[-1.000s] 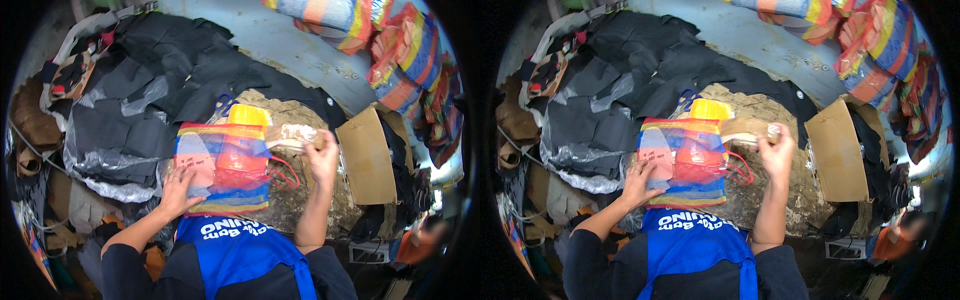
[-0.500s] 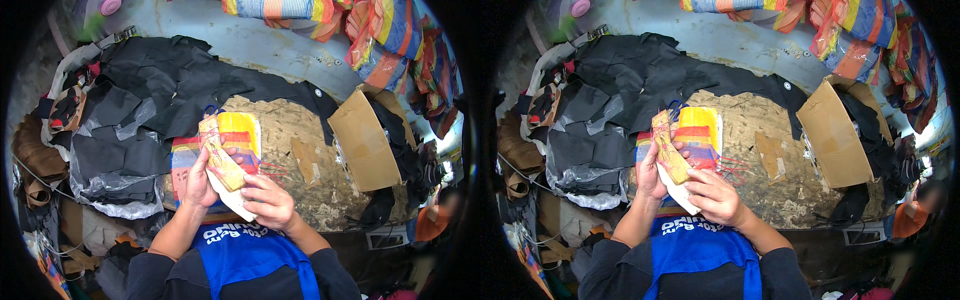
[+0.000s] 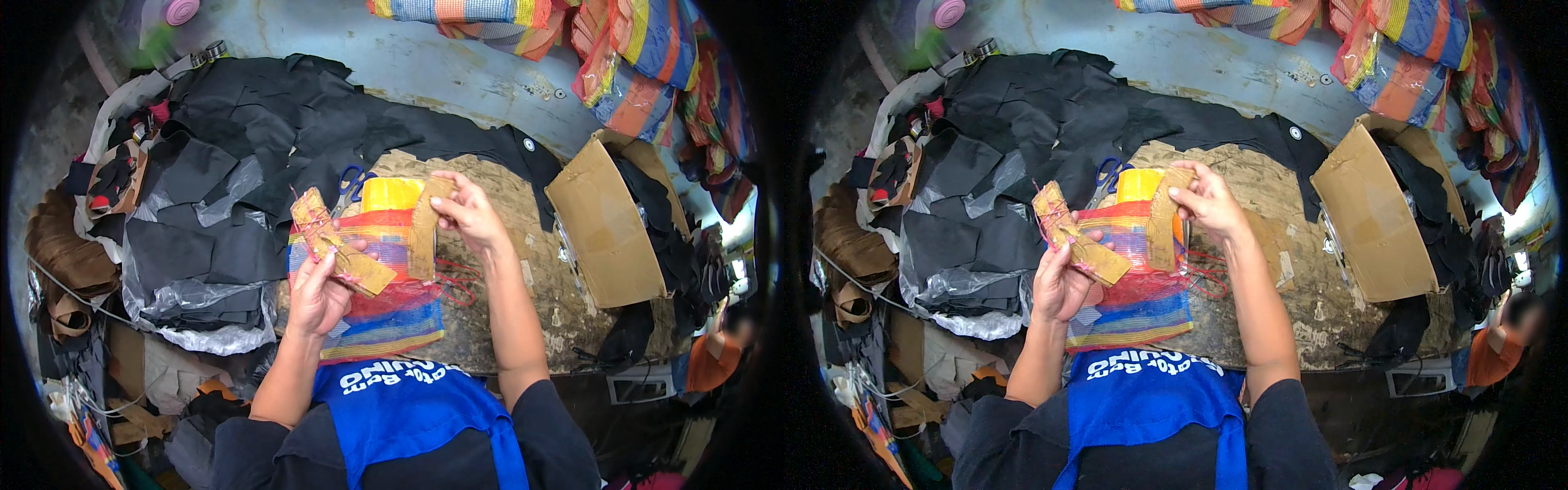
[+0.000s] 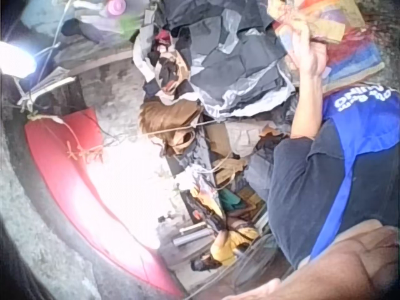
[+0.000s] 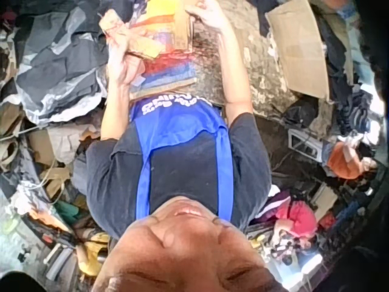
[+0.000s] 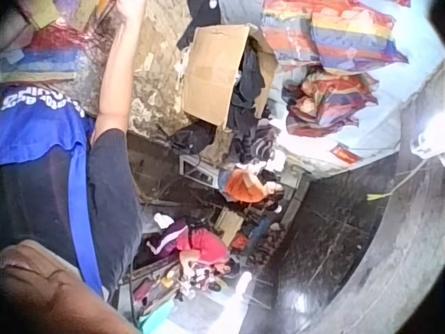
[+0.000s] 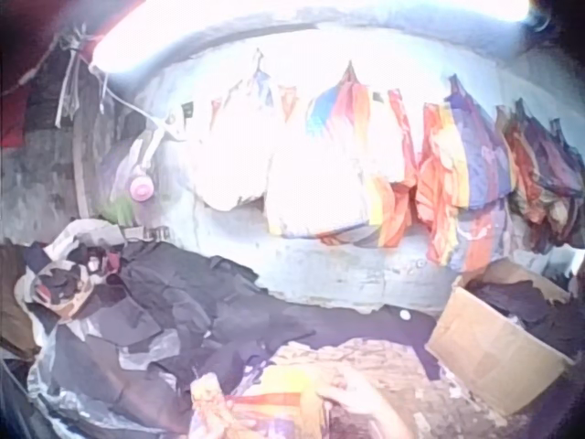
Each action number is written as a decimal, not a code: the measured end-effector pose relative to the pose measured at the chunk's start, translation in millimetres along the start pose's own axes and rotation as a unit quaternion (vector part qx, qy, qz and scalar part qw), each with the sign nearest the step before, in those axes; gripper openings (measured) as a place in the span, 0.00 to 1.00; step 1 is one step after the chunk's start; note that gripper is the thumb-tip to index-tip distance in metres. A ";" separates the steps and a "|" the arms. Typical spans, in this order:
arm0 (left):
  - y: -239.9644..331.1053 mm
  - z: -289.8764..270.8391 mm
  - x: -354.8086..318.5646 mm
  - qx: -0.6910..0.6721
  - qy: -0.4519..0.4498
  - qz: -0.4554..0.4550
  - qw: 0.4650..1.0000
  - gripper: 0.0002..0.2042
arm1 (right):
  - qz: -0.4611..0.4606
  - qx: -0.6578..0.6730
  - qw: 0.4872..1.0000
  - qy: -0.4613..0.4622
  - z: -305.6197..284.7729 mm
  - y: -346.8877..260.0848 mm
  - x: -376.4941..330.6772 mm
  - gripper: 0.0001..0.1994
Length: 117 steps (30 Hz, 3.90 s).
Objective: The person marks black fabric with a pen and ruler, then cuts along the marked lines using scissors. The cut pieces are placed into a cardboard box. The person also handles a colorful woven bag and a small plastic bag containing wooden sticks.
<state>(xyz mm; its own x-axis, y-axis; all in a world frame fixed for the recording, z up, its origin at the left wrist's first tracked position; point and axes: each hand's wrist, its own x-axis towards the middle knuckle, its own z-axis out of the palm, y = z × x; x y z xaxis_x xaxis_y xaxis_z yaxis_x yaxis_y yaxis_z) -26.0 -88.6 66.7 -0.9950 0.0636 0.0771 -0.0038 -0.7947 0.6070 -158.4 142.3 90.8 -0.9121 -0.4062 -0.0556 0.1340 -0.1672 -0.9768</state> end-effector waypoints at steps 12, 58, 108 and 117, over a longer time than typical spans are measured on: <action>0.9 -13.2 -22.0 0.019 0.038 -0.046 0.998 0.29 | -0.022 -0.151 0.978 -0.145 14.5 -30.4 51.2 0.21; -1.7 -4.9 6.5 0.134 0.131 0.142 0.972 0.08 | 0.007 0.088 0.994 -0.065 91.1 11.6 -76.2 0.16; -46.4 18.0 -39.2 0.598 -0.013 0.025 0.801 0.36 | -0.206 -0.282 0.936 -0.053 63.6 -16.1 -159.0 0.08; -49.1 28.5 -23.6 0.604 0.068 0.205 0.767 0.41 | -0.279 -0.365 0.881 -0.118 94.5 -33.9 -135.7 0.18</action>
<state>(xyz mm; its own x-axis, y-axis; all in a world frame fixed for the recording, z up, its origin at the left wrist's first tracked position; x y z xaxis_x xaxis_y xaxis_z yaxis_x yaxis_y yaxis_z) 0.6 -33.9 57.6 -0.8892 -0.1714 0.4242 0.3258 0.4138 0.8501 -2.6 118.2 151.1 -0.6399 -0.6337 0.4347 -0.6717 0.1865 -0.7170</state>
